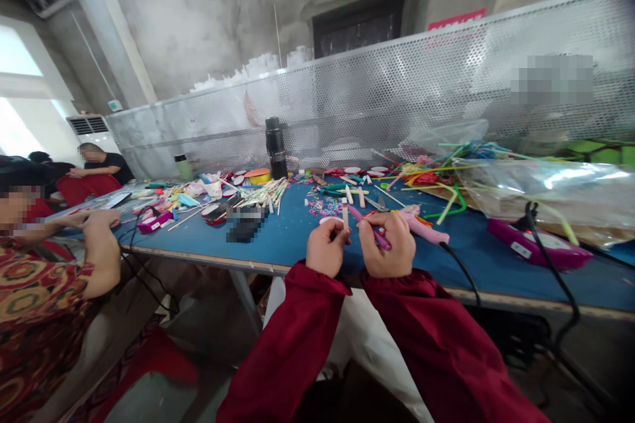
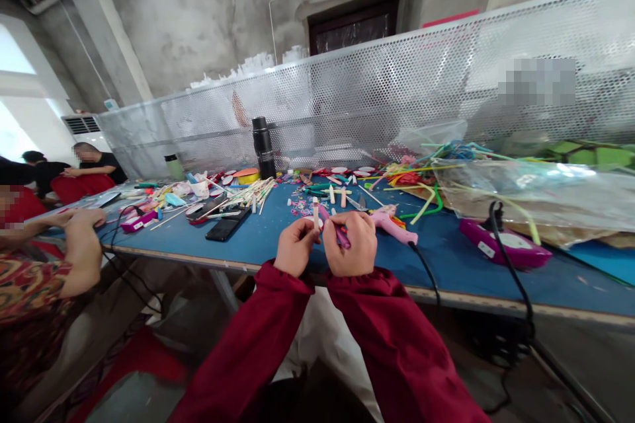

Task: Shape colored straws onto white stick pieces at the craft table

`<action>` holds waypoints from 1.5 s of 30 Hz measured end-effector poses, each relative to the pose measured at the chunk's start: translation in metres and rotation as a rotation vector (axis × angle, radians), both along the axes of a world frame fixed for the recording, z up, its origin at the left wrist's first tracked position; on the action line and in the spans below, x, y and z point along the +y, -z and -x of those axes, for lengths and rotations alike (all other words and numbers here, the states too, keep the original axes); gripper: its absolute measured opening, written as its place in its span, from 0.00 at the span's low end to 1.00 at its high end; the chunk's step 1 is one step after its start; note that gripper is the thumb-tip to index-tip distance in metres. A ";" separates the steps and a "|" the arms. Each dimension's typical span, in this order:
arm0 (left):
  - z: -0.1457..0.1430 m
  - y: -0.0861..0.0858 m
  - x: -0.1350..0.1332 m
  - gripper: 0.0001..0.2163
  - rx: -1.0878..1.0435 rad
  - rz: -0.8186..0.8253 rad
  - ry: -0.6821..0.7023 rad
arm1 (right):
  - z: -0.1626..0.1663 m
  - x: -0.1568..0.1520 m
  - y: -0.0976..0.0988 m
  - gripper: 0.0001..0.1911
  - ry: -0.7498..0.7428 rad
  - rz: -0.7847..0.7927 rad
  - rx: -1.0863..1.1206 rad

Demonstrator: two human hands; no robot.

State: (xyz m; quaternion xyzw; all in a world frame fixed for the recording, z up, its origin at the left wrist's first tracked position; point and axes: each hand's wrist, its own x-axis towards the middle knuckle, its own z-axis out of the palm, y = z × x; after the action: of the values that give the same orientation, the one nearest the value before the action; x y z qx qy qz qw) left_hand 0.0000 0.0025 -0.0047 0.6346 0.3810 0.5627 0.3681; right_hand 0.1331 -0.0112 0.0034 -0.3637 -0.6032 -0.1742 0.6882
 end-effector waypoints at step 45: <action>0.000 0.000 -0.001 0.04 -0.009 -0.020 -0.003 | 0.000 0.001 0.000 0.04 -0.003 -0.025 -0.021</action>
State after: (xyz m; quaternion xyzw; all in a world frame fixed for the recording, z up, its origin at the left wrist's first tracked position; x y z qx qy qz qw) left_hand -0.0004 0.0017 -0.0049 0.6349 0.3747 0.5700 0.3628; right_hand 0.1332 -0.0097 0.0034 -0.3522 -0.6085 -0.1847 0.6867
